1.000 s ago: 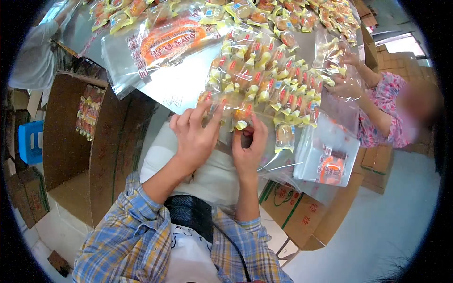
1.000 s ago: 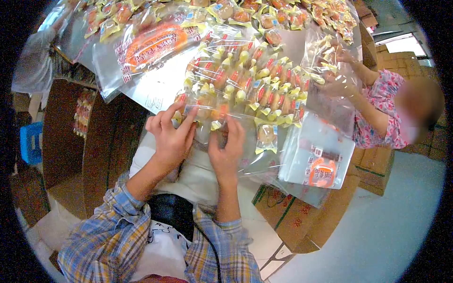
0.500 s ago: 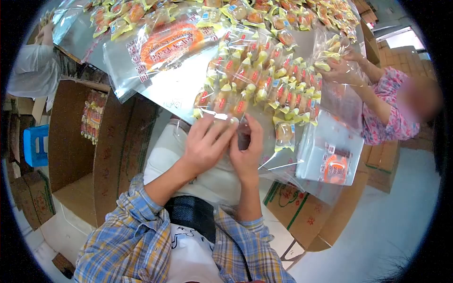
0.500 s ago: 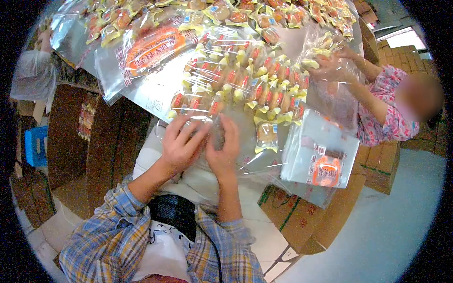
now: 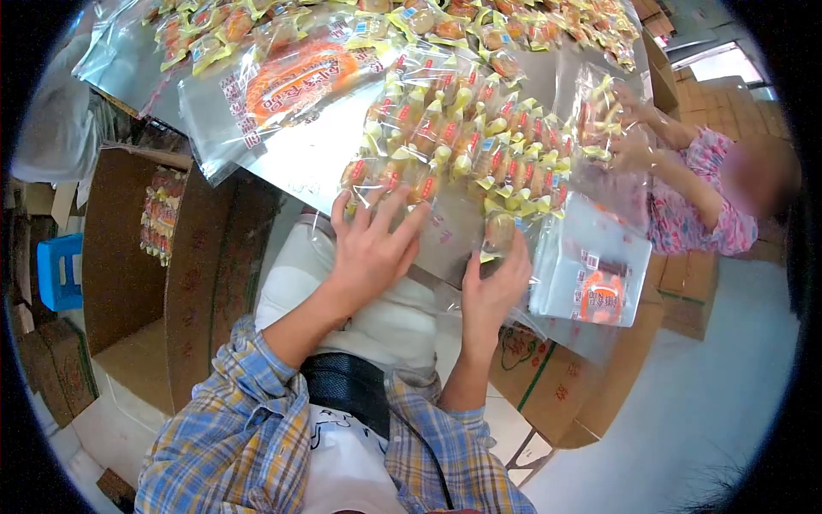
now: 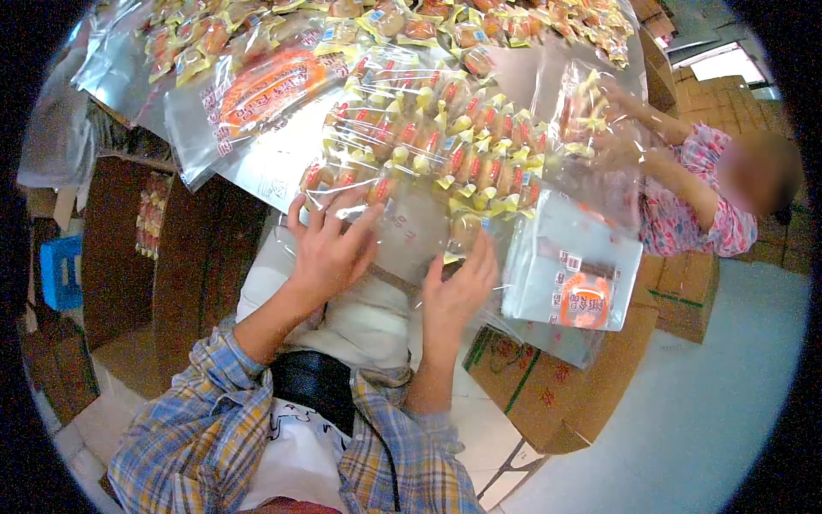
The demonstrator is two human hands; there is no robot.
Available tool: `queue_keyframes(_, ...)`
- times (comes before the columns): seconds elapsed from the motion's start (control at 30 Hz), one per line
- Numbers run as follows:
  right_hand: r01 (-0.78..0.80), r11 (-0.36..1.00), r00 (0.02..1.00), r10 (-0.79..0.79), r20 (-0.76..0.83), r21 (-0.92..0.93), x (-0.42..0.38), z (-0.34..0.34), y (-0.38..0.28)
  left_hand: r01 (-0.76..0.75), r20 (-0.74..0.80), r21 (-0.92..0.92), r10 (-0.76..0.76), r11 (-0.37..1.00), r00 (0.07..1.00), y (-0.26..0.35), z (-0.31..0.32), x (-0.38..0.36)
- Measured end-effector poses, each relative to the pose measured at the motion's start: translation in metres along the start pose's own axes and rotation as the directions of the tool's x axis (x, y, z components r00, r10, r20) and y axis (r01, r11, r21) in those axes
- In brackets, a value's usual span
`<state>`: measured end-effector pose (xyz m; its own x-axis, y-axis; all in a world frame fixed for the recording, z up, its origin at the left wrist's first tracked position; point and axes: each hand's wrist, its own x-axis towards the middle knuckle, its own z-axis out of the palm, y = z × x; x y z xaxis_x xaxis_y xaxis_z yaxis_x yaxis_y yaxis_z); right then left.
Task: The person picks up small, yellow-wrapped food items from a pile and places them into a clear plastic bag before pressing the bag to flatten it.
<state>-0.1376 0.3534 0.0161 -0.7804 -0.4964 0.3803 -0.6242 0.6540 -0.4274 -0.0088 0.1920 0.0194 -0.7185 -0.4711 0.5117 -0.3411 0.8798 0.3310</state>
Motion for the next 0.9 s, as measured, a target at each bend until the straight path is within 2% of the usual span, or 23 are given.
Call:
queue_keyframes(0.1, -0.18, 0.955, 0.982, 0.16, 0.102, 0.237, -0.001, -0.004, -0.012, 0.018, 0.015, -0.008, -0.018, 1.0, 1.0, -0.001, -0.001, -0.001)
queue_keyframes(0.13, -0.306, 0.848, 0.951, 0.256, 0.172, 0.432, -0.002, -0.005, -0.02, 0.023, 0.025, -0.01, -0.023, 1.0, 0.999, -0.001, -0.001, -0.002)
queue_keyframes(0.2, -0.509, 0.482, 0.856, 0.375, 0.357, 0.713, -0.003, -0.003, -0.038, 0.011, 0.006, 0.007, -0.011, 1.0, 1.0, -0.001, 0.001, -0.003)
queue_keyframes(0.3, -0.259, 0.651, 0.965, 0.138, 0.225, 0.714, -0.006, 0.022, -0.044, 0.013, -0.021, -0.004, -0.013, 1.0, 1.0, -0.002, 0.0, -0.002)
queue_keyframes(0.4, 0.04, 0.822, 0.999, -0.031, -0.025, 0.569, -0.002, 0.033, -0.048, -0.002, -0.047, -0.021, 0.001, 1.0, 0.999, -0.005, 0.0, -0.001)
queue_keyframes(0.5, -0.005, 0.834, 1.0, 0.015, -0.015, 0.552, -0.007, 0.042, -0.042, -0.021, -0.065, -0.052, 0.018, 0.998, 0.998, -0.009, 0.003, -0.004)
queue_keyframes(0.6, 0.016, 0.86, 1.0, -0.009, -0.017, 0.511, -0.001, 0.047, -0.041, -0.027, -0.079, -0.074, 0.021, 0.997, 0.997, -0.01, 0.004, -0.004)
queue_keyframes(0.7, -0.156, 0.757, 0.987, 0.138, 0.078, 0.634, -0.002, 0.048, -0.043, -0.088, -0.122, -0.136, 0.072, 0.987, 0.99, -0.012, 0.0, -0.011)
queue_keyframes(0.83, -0.082, 0.8, 0.996, 0.079, 0.032, 0.594, -0.006, 0.043, -0.045, -0.259, -0.237, -0.339, 0.184, 0.905, 0.954, -0.02, -0.015, -0.026)
queue_keyframes(0.9, -0.064, 0.828, 0.998, 0.053, 0.036, 0.556, -0.009, 0.04, -0.042, -0.221, -0.267, -0.36, 0.127, 0.906, 0.955, -0.026, -0.025, -0.035)
